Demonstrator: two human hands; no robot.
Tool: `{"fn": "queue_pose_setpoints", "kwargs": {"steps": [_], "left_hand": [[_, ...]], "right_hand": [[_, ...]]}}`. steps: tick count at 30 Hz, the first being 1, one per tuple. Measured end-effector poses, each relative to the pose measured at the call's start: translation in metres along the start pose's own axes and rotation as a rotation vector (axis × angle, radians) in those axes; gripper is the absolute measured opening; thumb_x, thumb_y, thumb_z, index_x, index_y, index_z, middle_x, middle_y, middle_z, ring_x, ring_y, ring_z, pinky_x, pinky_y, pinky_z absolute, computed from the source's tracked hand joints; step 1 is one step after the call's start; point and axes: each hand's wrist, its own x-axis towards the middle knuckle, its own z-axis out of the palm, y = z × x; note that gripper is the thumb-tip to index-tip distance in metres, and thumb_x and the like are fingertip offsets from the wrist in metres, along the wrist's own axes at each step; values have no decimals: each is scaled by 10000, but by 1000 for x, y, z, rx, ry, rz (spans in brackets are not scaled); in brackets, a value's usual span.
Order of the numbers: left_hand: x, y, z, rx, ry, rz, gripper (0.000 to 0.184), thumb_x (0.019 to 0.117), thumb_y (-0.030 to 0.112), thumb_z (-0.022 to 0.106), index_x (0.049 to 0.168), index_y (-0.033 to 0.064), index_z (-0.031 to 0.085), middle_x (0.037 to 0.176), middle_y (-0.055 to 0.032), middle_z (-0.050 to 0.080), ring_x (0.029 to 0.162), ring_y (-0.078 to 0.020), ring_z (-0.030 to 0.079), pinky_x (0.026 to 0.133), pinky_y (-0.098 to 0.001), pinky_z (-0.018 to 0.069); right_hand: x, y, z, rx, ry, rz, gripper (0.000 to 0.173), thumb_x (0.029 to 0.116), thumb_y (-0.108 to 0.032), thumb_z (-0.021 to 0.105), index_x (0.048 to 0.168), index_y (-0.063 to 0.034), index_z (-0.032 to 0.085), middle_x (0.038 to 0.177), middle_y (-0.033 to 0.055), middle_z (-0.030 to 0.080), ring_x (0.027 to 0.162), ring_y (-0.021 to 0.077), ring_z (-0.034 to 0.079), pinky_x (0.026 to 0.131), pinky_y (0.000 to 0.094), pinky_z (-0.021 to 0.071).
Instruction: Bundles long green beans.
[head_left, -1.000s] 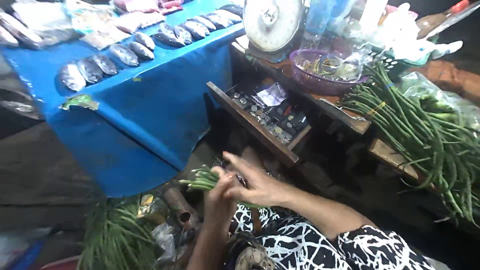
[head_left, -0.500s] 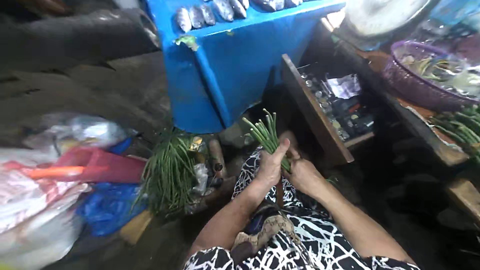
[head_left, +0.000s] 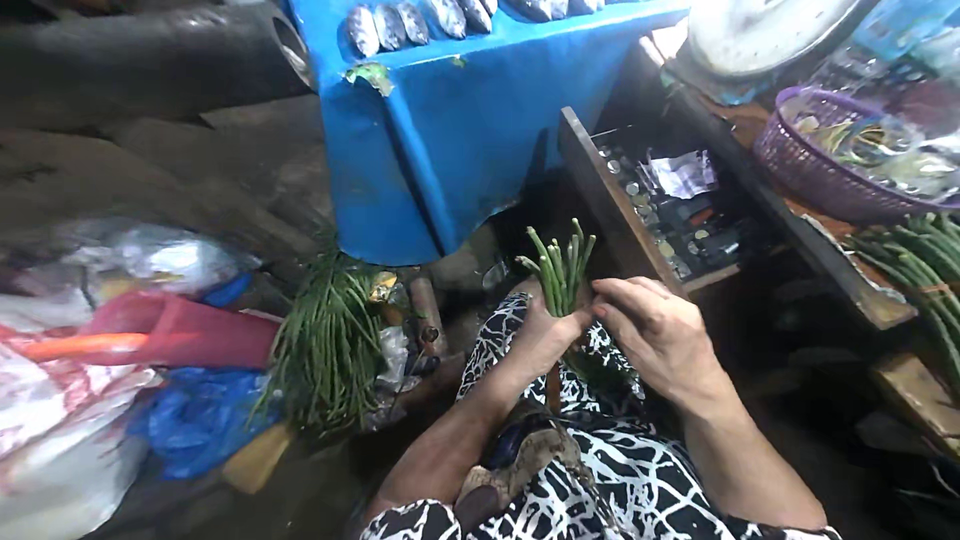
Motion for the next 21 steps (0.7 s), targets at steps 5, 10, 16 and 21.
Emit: {"fn": "queue_pose_setpoints", "kwargs": {"steps": [5,10,16,21], "left_hand": [[-9,10,7,414,54,13,360,843,33,744,1171,-27,607,969,-2,699,892,10,668,836,-200,569],[-11,6,11,507,35,94,374,850,55,736,1179,-45,590,966,34,692,890,74,643,837,-142,545],[-6,4,15,295,-22,-13,264,827,30,747,1056,74,621,726,54,681,554,-56,642,525,-223,577],[7,-7,-12,-85,-106,79,196,936,282,712,845,156,591,560,38,577,480,-101,598,528,-278,576]], "right_hand": [[3,0,13,-46,-98,28,224,1004,-233,615,1086,-80,756,973,54,753,905,165,714,834,377,577],[5,-1,7,154,-104,88,181,974,-142,604,981,-29,745,927,83,743,887,155,697,827,346,551],[18,4,-13,294,-34,122,176,988,-115,617,999,2,748,926,72,732,864,71,677,806,243,559],[43,40,-85,-113,92,126,187,1015,-146,609,1098,-37,735,1037,85,729,925,155,703,862,360,590]]}}
